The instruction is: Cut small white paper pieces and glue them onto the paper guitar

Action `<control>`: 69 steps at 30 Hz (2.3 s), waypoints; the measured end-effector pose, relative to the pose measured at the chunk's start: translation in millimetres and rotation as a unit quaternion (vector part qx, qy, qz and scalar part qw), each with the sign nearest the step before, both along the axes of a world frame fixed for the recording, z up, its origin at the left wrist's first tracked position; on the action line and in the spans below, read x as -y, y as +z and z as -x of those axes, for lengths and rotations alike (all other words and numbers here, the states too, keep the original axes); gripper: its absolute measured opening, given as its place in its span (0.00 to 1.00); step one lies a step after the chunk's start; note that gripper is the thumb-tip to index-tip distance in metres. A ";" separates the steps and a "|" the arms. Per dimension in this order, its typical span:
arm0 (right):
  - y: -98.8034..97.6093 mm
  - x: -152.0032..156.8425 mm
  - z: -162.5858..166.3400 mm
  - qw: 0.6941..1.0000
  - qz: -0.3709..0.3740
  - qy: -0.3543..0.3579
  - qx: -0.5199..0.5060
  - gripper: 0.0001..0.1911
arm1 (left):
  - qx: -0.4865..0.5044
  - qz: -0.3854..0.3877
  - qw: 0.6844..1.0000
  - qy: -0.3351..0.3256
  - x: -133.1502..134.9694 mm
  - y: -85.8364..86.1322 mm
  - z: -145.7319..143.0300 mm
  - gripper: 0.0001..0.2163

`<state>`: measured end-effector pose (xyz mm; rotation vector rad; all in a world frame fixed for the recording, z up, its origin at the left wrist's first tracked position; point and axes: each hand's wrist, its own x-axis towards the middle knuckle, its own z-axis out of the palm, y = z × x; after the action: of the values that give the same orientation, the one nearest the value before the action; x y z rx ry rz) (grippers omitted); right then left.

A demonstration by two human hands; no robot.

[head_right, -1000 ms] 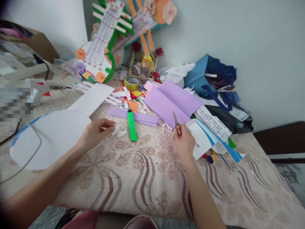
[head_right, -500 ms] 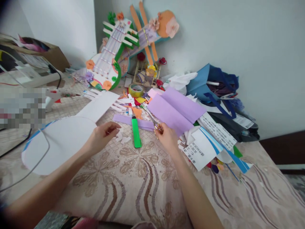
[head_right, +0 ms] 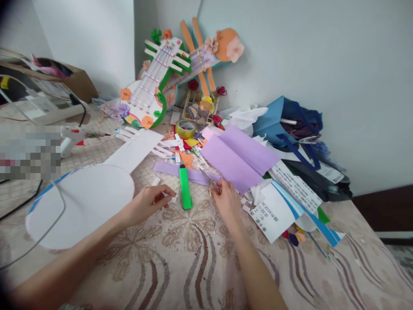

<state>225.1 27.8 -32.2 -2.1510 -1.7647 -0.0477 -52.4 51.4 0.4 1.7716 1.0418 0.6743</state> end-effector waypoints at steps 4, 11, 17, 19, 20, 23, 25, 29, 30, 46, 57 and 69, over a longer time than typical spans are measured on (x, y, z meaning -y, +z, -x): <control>1.3 1.3 -1.3 1.000 0.000 -0.012 -0.011 0.12 | -0.042 -0.032 0.998 0.020 0.2 -1.3 5.7 0.08; 14.3 8.3 0.3 1.000 0.006 0.017 0.002 0.07 | -0.026 -0.002 1.000 -0.001 2.0 1.8 8.4 0.07; 34.1 -14.2 17.0 0.997 -0.015 0.064 -0.051 0.08 | -0.080 -0.055 0.995 0.010 4.6 -1.3 6.1 0.08; 41.4 -37.5 30.4 0.990 -0.007 0.118 -0.071 0.07 | -0.097 -0.084 0.991 0.025 4.1 -4.0 6.6 0.09; 44.6 -51.8 38.4 0.988 -0.002 0.137 -0.072 0.07 | -0.101 -0.094 0.990 0.029 3.8 -5.3 6.9 0.09; 50.7 -99.6 64.3 0.984 0.007 0.164 -0.062 0.05 | -0.099 -0.104 0.989 0.035 3.5 -8.0 7.3 0.09; 51.2 -129.3 81.0 0.985 0.012 0.167 -0.049 0.05 | -0.096 -0.105 0.989 0.036 4.0 -8.4 7.0 0.09; 45.6 -168.5 106.4 0.988 0.021 0.152 -0.030 0.08 | -0.097 -0.107 0.989 0.039 6.0 -6.4 5.8 0.09; 43.8 -173.8 110.2 0.988 0.024 0.147 -0.030 0.10 | -0.098 -0.107 0.989 0.041 6.4 -5.7 5.6 0.09; 43.0 -119.4 59.5 0.921 0.043 0.182 -0.341 0.11 | 0.001 -0.014 0.998 0.066 3.6 -7.0 6.7 0.09; 47.0 3.7 50.1 0.848 0.144 0.194 -0.472 0.10 | 0.135 0.036 0.982 0.130 -6.0 -3.3 14.3 0.10; 27.2 57.2 62.3 0.895 0.208 0.283 -0.276 0.10 | 0.170 0.113 0.976 0.078 -6.5 -2.5 11.2 0.15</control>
<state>162.8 -29.4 -5.0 -1.5417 -2.0576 1.0611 -63.6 57.9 -2.1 1.3321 0.9821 0.8850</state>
